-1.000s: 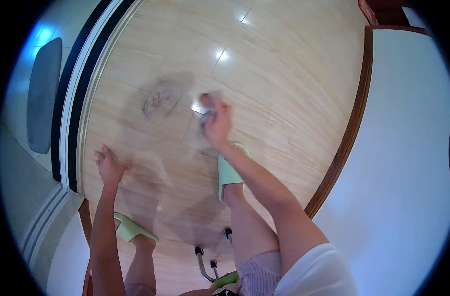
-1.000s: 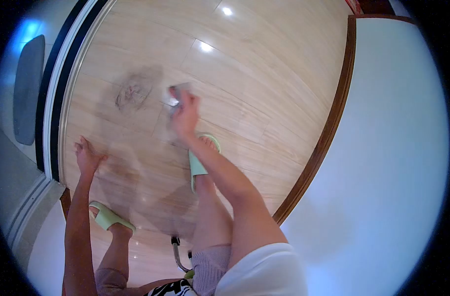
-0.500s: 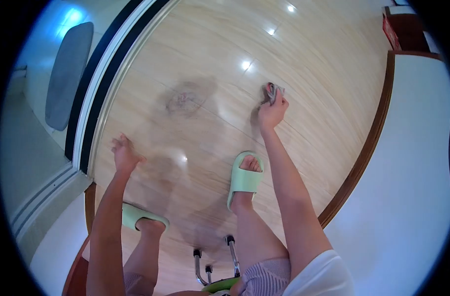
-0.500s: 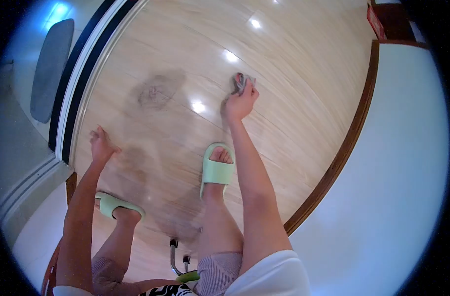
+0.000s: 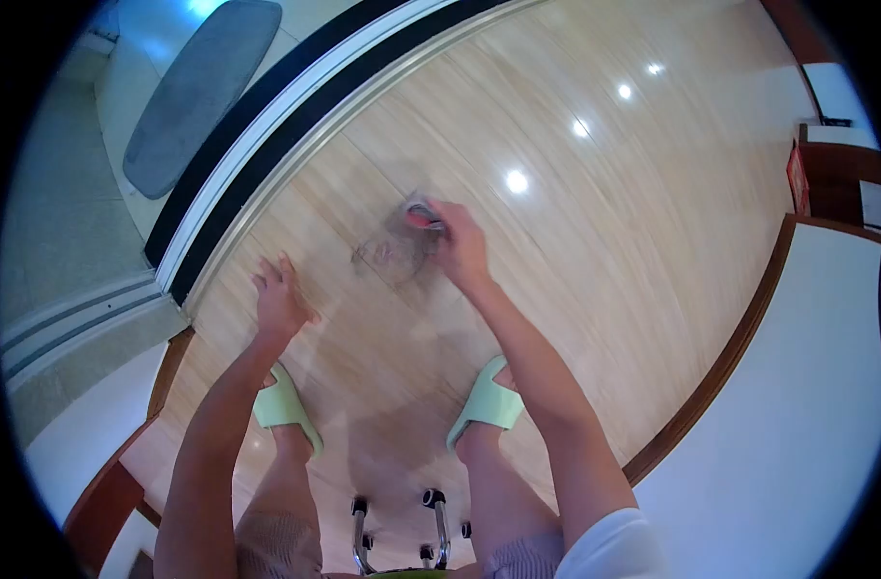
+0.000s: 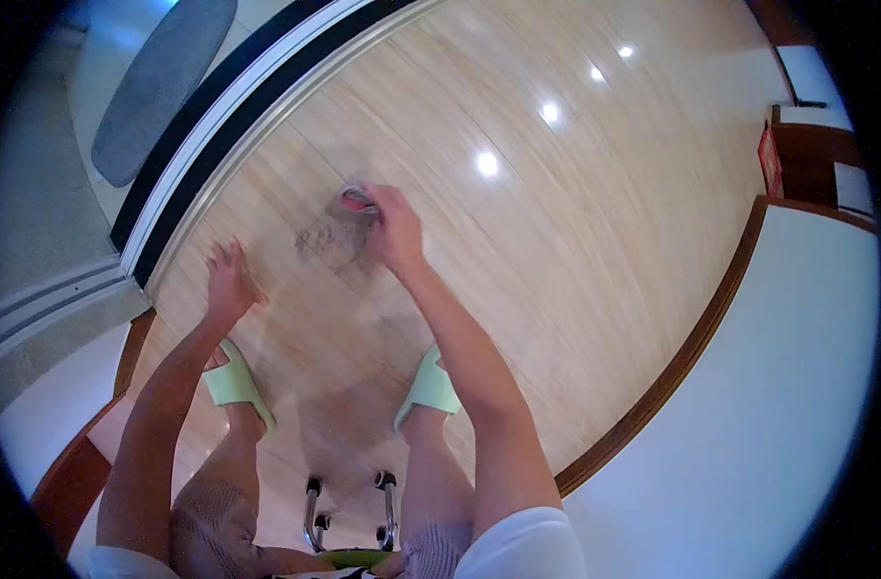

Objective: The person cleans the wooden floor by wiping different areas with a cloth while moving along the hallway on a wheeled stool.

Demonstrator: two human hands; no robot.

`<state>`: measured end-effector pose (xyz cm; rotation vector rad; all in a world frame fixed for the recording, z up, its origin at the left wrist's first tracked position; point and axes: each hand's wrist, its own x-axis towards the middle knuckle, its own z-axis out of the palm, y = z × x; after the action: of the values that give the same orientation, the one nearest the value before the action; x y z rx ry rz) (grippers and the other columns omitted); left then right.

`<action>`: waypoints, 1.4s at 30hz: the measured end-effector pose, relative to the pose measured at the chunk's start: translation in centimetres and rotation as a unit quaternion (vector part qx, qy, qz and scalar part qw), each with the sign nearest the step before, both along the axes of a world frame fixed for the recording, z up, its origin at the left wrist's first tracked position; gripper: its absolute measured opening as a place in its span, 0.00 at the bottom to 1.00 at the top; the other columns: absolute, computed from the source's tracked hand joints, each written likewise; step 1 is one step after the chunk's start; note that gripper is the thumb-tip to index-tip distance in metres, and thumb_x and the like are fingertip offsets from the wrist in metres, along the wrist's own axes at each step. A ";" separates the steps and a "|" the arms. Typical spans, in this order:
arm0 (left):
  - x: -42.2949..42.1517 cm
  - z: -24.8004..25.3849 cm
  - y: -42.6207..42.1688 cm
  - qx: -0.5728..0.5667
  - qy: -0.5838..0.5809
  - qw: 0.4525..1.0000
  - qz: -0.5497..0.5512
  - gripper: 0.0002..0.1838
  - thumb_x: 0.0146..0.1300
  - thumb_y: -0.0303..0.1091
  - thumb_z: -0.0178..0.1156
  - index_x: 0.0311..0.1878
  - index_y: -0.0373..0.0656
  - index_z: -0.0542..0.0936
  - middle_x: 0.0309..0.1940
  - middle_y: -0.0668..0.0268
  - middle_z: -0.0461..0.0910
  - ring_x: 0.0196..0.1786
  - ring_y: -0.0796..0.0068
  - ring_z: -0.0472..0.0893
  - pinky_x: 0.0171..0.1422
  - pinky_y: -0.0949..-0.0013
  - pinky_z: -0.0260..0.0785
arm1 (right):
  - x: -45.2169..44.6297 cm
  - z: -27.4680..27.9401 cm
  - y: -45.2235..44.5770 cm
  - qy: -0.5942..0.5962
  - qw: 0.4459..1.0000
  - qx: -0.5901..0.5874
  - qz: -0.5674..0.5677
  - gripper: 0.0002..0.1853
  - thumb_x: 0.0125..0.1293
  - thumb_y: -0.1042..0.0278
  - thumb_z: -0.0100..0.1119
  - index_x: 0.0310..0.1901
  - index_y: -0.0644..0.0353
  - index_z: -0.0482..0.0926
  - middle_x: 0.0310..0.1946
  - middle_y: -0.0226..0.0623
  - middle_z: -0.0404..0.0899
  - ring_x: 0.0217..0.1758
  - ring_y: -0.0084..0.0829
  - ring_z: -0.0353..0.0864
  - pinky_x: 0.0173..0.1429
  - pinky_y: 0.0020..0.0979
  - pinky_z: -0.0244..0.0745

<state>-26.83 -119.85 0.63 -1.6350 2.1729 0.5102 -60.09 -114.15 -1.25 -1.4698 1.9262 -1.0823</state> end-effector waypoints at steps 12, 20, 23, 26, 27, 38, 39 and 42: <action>-0.1 0.6 0.8 -0.031 0.080 0.995 0.042 0.74 0.25 0.36 0.86 0.80 0.44 0.51 0.76 0.32 0.46 0.72 0.18 0.56 0.73 0.43 0.65 | -2.7 0.5 -6.2 0.109 0.985 0.087 -0.103 0.27 0.58 0.81 0.51 0.59 0.50 0.80 0.53 0.46 0.83 0.57 0.50 0.82 0.59 0.44 0.77; 0.0 1.2 0.8 -0.012 0.084 0.995 0.045 0.73 0.26 0.37 0.86 0.80 0.45 0.52 0.77 0.33 0.44 0.73 0.18 0.56 0.73 0.43 0.65 | -4.8 -0.1 -13.2 0.070 0.997 0.001 -0.045 0.25 0.61 0.82 0.50 0.60 0.58 0.80 0.48 0.49 0.86 0.50 0.37 0.88 0.54 0.34 0.79; 0.1 0.6 0.7 -0.026 0.054 0.998 0.014 0.73 0.28 0.38 0.86 0.80 0.45 0.51 0.78 0.34 0.42 0.74 0.19 0.54 0.72 0.43 0.67 | -10.9 -2.0 -19.2 0.142 0.980 -0.014 -0.137 0.24 0.61 0.77 0.53 0.60 0.58 0.80 0.42 0.46 0.87 0.43 0.39 0.87 0.50 0.38 0.79; -0.4 1.0 0.5 0.013 0.041 0.998 0.041 0.72 0.29 0.40 0.86 0.80 0.43 0.51 0.77 0.32 0.43 0.74 0.18 0.54 0.72 0.44 0.67 | -13.2 -3.6 -23.7 0.104 0.975 0.064 -0.188 0.22 0.59 0.74 0.55 0.57 0.54 0.82 0.44 0.48 0.86 0.48 0.51 0.86 0.52 0.45 0.79; -0.5 1.1 0.5 0.012 0.043 0.998 0.039 0.72 0.29 0.40 0.85 0.80 0.43 0.51 0.77 0.32 0.43 0.73 0.18 0.54 0.72 0.43 0.67 | -12.6 -3.3 -24.5 0.084 0.975 0.094 -0.181 0.22 0.59 0.73 0.56 0.57 0.53 0.82 0.45 0.48 0.86 0.48 0.50 0.86 0.52 0.46 0.79; 0.1 2.2 0.7 -0.005 0.080 0.996 0.050 0.69 0.32 0.38 0.84 0.79 0.44 0.53 0.78 0.36 0.44 0.73 0.19 0.55 0.74 0.42 0.65 | 10.4 -1.9 -14.2 0.124 0.980 -0.003 0.154 0.26 0.56 0.79 0.56 0.57 0.48 0.81 0.56 0.47 0.82 0.55 0.52 0.82 0.56 0.46 0.78; 0.3 2.6 0.8 -0.005 0.098 0.994 0.040 0.64 0.35 0.37 0.82 0.78 0.44 0.56 0.77 0.38 0.46 0.74 0.22 0.55 0.74 0.43 0.65 | 12.1 -0.2 -12.9 0.103 0.973 0.026 0.205 0.26 0.56 0.80 0.56 0.58 0.49 0.81 0.57 0.46 0.81 0.57 0.51 0.81 0.58 0.44 0.78; 2.7 2.4 1.2 -0.037 0.184 0.982 0.028 0.48 0.44 0.32 0.77 0.72 0.42 0.66 0.76 0.45 0.55 0.75 0.32 0.59 0.74 0.47 0.66 | 13.5 1.2 -12.3 0.045 0.953 0.063 0.292 0.27 0.56 0.83 0.52 0.59 0.53 0.80 0.58 0.45 0.81 0.59 0.48 0.81 0.61 0.41 0.76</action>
<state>-24.18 -118.68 3.02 -1.7584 2.4361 0.8154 -46.63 -126.40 -0.04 -1.8669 1.4277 -0.6176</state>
